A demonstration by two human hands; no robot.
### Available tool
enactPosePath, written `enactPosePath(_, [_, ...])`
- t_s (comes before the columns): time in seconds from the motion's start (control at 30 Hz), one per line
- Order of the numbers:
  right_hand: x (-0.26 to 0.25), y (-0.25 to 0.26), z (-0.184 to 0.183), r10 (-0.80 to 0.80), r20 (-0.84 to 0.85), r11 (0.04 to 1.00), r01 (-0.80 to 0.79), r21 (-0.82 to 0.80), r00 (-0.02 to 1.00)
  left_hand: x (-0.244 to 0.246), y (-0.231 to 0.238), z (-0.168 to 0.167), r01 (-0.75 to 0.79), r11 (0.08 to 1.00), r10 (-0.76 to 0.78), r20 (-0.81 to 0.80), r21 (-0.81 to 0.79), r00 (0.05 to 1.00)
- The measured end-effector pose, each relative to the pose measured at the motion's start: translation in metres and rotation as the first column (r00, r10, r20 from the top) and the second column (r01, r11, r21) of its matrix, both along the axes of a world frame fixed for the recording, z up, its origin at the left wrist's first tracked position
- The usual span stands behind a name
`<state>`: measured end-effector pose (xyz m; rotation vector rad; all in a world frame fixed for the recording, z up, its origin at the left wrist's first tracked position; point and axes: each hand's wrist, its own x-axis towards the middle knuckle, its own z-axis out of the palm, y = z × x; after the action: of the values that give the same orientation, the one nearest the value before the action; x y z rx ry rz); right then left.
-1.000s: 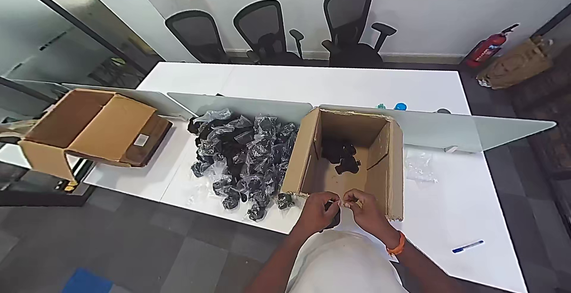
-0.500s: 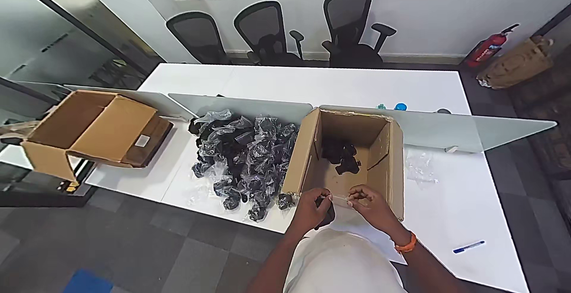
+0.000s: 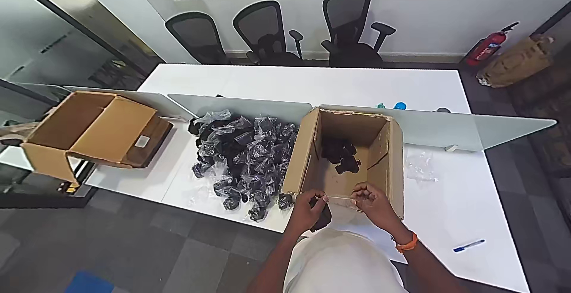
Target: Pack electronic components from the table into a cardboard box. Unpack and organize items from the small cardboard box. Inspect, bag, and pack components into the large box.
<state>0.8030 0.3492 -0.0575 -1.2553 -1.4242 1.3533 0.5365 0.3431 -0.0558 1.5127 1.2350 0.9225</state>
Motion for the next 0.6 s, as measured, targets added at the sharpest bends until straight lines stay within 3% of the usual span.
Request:
enactPosePath(0.13, [0.0,-0.004,-0.007,-0.081,-0.094,0.996,0.082,0.016,0.992,-0.007,0.001,-0.008,0.012,0.995,-0.007,0.04,-0.103,0.999])
enactPosePath(0.2, [-0.002,-0.005,-0.009,-0.101,-0.071,0.995,0.102,0.008,0.992,-0.01,0.002,-0.006,0.038,0.986,-0.045,-0.039,-0.161,0.998])
enactPosePath(0.27, [-0.003,-0.006,-0.012,-0.112,0.036,0.993,0.111,0.033,0.993,-0.013,0.004,0.003,0.05,0.983,-0.099,-0.276,-0.178,0.956])
enactPosePath(0.33, [-0.002,-0.006,-0.012,-0.117,0.24,0.991,0.099,0.084,0.964,-0.011,0.002,0.018,0.056,0.995,-0.088,-0.477,-0.08,0.875])
enactPosePath(0.43, [-0.009,-0.008,-0.008,-0.086,0.474,0.994,0.044,0.098,0.877,0.002,-0.003,0.042,0.145,0.984,-0.064,-0.555,0.103,0.829])
enactPosePath(0.6, [-0.033,-0.019,0.001,-0.049,0.533,0.978,-0.068,0.197,0.845,0.036,0.0,0.04,0.334,0.94,-0.293,-0.656,-0.066,0.695])
